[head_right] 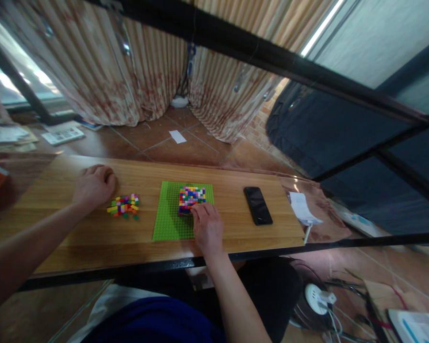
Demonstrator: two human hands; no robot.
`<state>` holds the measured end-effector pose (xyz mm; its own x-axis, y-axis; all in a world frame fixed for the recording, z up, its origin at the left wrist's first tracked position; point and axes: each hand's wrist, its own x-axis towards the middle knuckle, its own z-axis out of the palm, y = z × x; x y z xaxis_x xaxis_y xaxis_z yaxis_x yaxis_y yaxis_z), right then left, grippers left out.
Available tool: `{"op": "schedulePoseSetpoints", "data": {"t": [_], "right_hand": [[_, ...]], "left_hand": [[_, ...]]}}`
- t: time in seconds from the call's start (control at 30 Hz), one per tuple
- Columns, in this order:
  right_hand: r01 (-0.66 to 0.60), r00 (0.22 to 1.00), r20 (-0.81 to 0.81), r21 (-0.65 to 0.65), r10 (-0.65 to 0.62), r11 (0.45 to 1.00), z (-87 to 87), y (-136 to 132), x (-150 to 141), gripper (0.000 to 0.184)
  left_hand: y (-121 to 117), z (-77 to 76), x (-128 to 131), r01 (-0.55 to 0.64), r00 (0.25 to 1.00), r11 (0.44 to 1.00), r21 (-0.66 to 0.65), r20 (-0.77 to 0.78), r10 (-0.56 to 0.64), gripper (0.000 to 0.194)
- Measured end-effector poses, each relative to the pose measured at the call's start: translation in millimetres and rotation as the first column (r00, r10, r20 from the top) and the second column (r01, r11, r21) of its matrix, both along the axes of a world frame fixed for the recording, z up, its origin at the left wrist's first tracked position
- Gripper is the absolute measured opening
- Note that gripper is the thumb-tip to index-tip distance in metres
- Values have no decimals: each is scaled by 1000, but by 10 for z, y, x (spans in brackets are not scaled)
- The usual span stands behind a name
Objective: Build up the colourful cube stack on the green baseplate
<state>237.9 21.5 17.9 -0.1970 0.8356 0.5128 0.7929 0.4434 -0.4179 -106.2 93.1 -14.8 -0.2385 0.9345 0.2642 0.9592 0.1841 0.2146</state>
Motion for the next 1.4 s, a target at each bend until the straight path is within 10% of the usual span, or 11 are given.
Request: {"op": "schedulePoseSetpoints", "data": {"t": [1.4], "right_hand": [[-65,959,-281,-77,41,995,-59,17,171,16]], "left_hand": [[-7,16,7,-10,1000,1000,-13,10,10,41]]}}
